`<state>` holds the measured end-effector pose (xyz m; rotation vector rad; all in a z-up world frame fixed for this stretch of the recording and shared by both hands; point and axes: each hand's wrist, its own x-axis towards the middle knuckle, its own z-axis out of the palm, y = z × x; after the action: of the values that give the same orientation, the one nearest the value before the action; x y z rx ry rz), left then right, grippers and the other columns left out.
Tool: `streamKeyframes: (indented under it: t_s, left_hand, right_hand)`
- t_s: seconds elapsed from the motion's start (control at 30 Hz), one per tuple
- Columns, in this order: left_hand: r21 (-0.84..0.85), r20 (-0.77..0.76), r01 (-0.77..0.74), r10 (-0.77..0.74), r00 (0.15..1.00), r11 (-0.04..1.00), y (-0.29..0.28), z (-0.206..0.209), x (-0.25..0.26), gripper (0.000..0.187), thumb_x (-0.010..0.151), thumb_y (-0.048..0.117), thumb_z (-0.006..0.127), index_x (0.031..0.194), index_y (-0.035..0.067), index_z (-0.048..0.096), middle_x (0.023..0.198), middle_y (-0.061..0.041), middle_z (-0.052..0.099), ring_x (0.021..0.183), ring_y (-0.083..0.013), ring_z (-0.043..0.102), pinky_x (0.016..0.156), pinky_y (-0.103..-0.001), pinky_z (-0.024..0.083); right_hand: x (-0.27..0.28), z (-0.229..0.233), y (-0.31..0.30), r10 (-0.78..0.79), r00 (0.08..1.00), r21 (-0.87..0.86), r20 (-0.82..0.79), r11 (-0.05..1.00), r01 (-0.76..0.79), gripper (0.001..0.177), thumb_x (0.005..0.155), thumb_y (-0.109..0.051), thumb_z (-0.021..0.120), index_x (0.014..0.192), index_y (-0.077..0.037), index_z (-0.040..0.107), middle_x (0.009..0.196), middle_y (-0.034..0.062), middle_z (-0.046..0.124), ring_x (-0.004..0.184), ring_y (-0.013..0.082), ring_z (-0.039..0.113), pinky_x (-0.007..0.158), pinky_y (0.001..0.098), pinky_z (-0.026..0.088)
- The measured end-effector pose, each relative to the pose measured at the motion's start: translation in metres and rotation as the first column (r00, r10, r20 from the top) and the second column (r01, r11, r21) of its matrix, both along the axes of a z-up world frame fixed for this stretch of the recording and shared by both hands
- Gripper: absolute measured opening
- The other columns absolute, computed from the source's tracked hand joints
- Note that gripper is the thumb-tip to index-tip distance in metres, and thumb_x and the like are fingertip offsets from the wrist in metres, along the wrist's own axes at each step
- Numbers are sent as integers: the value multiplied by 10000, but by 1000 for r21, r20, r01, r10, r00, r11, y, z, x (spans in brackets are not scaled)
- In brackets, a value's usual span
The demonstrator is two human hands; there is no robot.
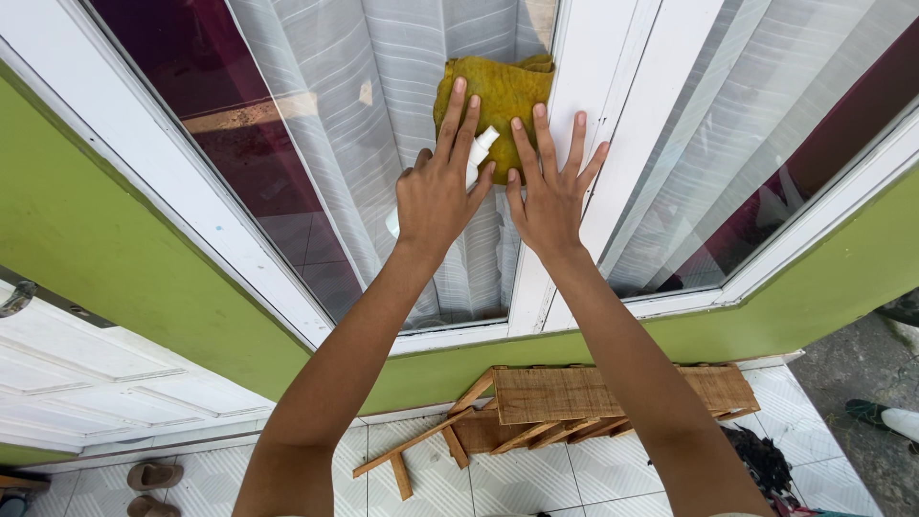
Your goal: The person cleans a window by spraying liquid from a spray bottle onto the glass and wiping it with a cloth.
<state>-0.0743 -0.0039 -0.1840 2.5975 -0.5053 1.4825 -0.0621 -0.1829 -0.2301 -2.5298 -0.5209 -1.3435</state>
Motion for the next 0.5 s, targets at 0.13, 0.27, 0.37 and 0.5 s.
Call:
streamKeyframes:
  t_s: [0.13,0.27,0.37,0.5]
  left_hand:
    - [48,-5,-103,104,995,993,-1,34,9,868,924,369,805,1634,150,355,1713,-12,219,615,-164,660,430,-252,489]
    - [28,156,-87,81,984,996,-3,63,26,936,859,399,854,1620,175,358,1696,-7,222,734,-225,709,449,-265,494]
    - [-5,167,-55,55,985,998,-1,79,37,961,850,346,889,1633,166,362,1703,-17,273,762,-222,720,531,-292,547]
    - [-71,134,138,-127,983,988,10,87,36,872,892,258,880,1598,143,382,1685,-3,362,799,-188,735,616,-280,586]
  right_hand:
    - [18,39,2,-2,998,-3,63,1000,2,675,1084,-181,597,1693,-167,308,1771,47,179,1623,380,41,1255,657,-104]
    - [28,84,12,136,987,13,91,990,-138,654,1075,-108,493,1694,-97,281,1771,61,191,1650,305,130,1363,517,30]
    - [32,114,24,362,923,105,127,921,-376,563,1140,-223,366,1678,-89,272,1755,74,222,1633,287,160,1384,456,119]
    - [48,131,43,297,950,179,92,934,-309,655,1153,-464,144,1656,-84,319,1716,111,332,1648,301,219,1407,477,140]
